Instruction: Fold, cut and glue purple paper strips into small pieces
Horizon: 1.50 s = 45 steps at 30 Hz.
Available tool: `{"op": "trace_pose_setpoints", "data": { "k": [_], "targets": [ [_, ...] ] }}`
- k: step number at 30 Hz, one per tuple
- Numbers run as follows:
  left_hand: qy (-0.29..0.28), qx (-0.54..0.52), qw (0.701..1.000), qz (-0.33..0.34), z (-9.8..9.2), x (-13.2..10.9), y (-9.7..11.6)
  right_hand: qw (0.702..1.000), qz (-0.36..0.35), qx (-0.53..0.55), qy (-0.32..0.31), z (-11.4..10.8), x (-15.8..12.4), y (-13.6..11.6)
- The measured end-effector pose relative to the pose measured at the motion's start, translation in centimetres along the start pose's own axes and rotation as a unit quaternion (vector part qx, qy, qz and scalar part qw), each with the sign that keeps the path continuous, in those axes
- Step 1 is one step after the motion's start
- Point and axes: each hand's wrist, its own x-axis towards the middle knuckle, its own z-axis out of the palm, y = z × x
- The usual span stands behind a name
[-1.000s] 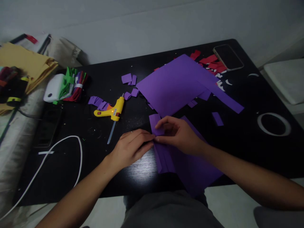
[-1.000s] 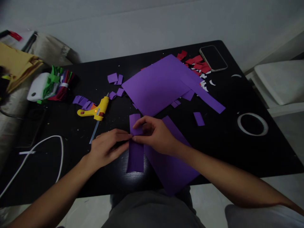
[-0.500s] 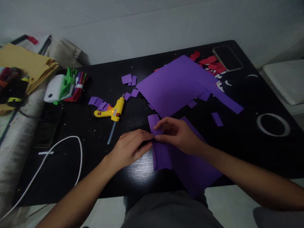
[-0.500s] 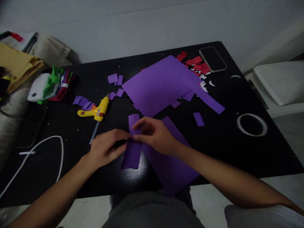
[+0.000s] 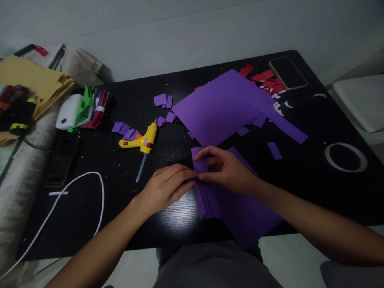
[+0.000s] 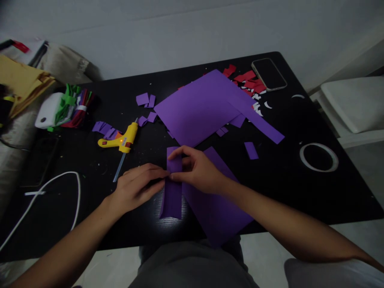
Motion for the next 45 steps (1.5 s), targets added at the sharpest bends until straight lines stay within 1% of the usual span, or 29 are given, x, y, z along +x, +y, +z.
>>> {"op": "trace_pose_setpoints", "data": {
  "k": [9,15,25,29,35,37,39,40,41,42,43,44,45],
  "targets": [
    [0.019,0.002,1.0,-0.004,-0.2,0.2,-0.1,1.0,-0.015,-0.015,0.018,0.0,-0.1,-0.1],
    [-0.018,0.021,1.0,0.009,-0.1,-0.2,-0.3,0.999,-0.025,-0.037,0.024,0.3,-0.2,-0.2],
    [0.005,-0.003,1.0,0.002,-0.2,0.0,-0.2,0.999,-0.024,-0.029,0.017,0.3,-0.4,-0.1],
    [0.009,-0.004,1.0,0.008,-0.4,0.2,-0.1,0.998,-0.036,-0.058,0.017,0.2,-0.2,0.0],
    [0.011,-0.009,1.0,-0.002,-0.5,0.2,-0.2,0.99,-0.077,-0.119,0.013,-0.1,-0.3,-0.3],
    [0.013,-0.023,1.0,-0.012,-0.5,0.1,-0.3,0.982,-0.09,-0.167,0.012,-0.3,-0.5,-0.6],
    [0.018,-0.037,0.999,-0.025,-0.4,0.0,-0.5,0.966,-0.125,-0.225,0.025,-0.6,-0.8,-1.0],
    [0.023,-0.041,0.998,-0.032,-0.4,0.0,-0.6,0.954,-0.154,-0.254,0.042,-0.8,-0.9,-1.3],
    [0.028,-0.043,0.998,-0.038,-0.3,-0.1,-0.7,0.938,-0.193,-0.284,0.06,-0.9,-1.1,-1.5],
    [0.031,-0.044,0.998,-0.042,-0.3,-0.1,-0.8,0.914,-0.242,-0.316,0.076,-1.0,-1.2,-1.7],
    [0.033,-0.044,0.998,-0.043,-0.3,-0.1,-0.9,0.89,-0.286,-0.347,0.073,-1.1,-1.3,-1.9],
    [0.033,-0.045,0.997,-0.045,-0.2,-0.1,-0.9,0.869,-0.32,-0.374,0.057,-1.2,-1.5,-2.0],
    [0.034,-0.045,0.997,-0.046,-0.2,-0.1,-1.0,0.854,-0.338,-0.394,0.024,-1.3,-1.6,-2.1]
  ]
}}
